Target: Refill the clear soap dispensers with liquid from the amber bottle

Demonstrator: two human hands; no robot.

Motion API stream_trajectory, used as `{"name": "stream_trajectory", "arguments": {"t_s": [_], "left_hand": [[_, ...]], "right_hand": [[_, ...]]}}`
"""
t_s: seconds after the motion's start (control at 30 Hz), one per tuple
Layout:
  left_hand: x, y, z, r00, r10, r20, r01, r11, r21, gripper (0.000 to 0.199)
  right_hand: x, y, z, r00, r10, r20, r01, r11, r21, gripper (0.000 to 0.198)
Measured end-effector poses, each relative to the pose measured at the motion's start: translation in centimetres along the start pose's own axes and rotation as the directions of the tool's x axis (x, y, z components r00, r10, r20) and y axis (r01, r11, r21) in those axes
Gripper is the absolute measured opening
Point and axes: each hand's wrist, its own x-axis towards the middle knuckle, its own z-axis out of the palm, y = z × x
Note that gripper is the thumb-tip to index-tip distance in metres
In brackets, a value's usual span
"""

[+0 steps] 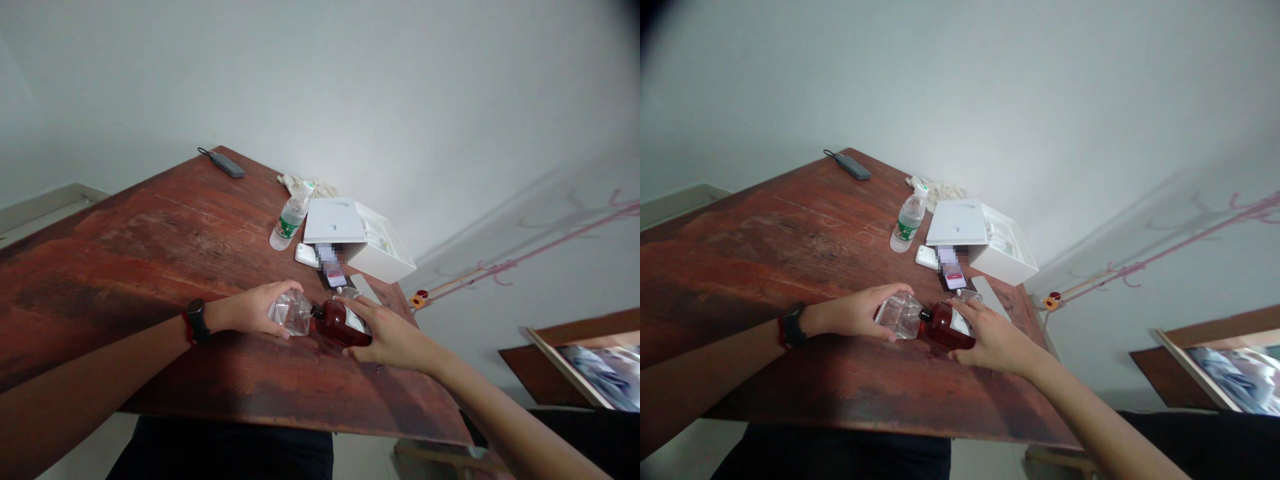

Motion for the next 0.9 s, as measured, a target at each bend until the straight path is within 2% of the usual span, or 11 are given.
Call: {"name": "stream_trajectory", "arguments": {"t_s": [0.53,0.9], "left_hand": [[-0.07,0.20,0.00,1.000,-0.016,-0.004,0.016,1.000,0.014,0.086],[0.16,-0.49,0.17,1.000,0.028,-0.008,-0.028,1.000,-0.005,0.086]], "right_hand": [[0.10,-0.18,-0.21,1.000,0.009,0.008,-0.009,1.000,0.013,0.084],[0.04,-0.07,-0.09,1.000,0.002,-0.002,-0.002,1.000,-0.010,0.083]]}}
